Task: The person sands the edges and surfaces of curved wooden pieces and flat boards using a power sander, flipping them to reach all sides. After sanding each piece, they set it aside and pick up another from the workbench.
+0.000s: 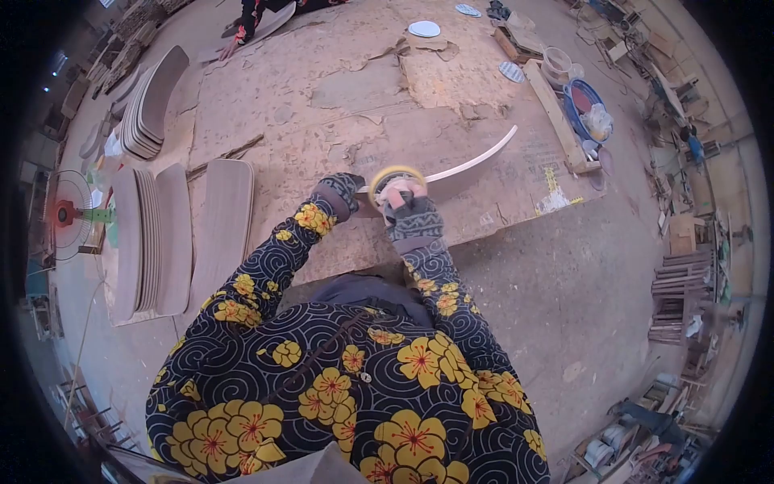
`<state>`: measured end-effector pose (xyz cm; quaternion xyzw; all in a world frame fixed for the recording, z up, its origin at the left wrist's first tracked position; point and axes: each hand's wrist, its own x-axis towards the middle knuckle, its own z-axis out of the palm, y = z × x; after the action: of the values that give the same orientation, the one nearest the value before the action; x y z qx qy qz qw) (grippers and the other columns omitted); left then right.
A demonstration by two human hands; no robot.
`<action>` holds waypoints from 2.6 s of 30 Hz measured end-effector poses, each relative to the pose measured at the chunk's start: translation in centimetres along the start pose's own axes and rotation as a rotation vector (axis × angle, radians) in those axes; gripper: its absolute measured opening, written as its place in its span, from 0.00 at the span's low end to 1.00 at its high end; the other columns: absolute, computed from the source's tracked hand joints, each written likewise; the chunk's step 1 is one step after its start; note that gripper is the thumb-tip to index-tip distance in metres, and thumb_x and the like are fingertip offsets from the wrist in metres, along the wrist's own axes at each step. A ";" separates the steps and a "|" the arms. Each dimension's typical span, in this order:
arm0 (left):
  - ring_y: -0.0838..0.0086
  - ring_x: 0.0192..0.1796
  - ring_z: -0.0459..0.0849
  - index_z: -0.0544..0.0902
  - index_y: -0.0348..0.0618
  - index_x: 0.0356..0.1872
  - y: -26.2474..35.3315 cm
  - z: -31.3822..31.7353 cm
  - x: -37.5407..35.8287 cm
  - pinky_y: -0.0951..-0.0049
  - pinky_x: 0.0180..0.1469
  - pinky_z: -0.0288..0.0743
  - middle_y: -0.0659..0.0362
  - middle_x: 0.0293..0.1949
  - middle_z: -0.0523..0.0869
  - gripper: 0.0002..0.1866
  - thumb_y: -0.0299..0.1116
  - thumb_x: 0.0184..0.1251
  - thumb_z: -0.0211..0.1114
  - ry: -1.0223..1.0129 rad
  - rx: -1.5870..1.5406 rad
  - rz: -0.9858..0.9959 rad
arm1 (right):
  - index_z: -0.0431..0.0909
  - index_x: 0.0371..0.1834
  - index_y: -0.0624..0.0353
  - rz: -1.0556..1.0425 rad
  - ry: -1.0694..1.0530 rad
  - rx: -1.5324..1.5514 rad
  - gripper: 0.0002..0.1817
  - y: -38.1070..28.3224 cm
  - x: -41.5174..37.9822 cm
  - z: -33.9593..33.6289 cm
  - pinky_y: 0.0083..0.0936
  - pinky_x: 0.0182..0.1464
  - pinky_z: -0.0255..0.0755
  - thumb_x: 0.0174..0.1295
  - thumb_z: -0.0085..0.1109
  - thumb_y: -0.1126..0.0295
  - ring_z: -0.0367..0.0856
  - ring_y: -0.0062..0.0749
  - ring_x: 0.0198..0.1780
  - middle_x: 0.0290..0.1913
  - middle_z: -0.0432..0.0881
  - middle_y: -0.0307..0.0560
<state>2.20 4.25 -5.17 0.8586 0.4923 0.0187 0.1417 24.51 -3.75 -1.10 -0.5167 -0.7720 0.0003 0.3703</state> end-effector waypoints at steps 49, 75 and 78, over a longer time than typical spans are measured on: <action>0.55 0.61 0.82 0.81 0.39 0.58 0.7 0.2 -0.7 0.62 0.65 0.75 0.46 0.58 0.85 0.32 0.53 0.59 0.73 0.044 -0.175 -0.167 | 0.81 0.56 0.60 0.406 -0.779 -0.689 0.35 15.4 13.4 -7.3 0.41 0.67 0.70 0.63 0.54 0.38 0.77 0.52 0.64 0.61 0.80 0.59; 0.55 0.51 0.86 0.83 0.43 0.48 1.6 -0.6 -9.3 0.56 0.55 0.79 0.47 0.45 0.88 0.21 0.46 0.60 0.67 0.180 -0.006 -0.079 | 0.75 0.63 0.51 0.220 -0.752 -0.159 0.30 -3.2 7.6 -2.6 0.47 0.59 0.77 0.60 0.61 0.49 0.80 0.55 0.59 0.61 0.77 0.59; 0.55 0.53 0.85 0.83 0.42 0.50 4.6 -2.1 -6.9 0.56 0.57 0.78 0.49 0.48 0.87 0.20 0.45 0.65 0.64 0.008 -0.048 -0.222 | 0.77 0.62 0.50 0.048 -0.715 -0.354 0.26 1.3 8.1 -3.6 0.46 0.66 0.73 0.66 0.50 0.49 0.73 0.53 0.69 0.64 0.77 0.54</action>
<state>2.16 -3.36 -1.19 0.7950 0.5845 0.0179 0.1614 26.04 2.01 5.63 -0.5579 -0.8279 0.0559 -0.0166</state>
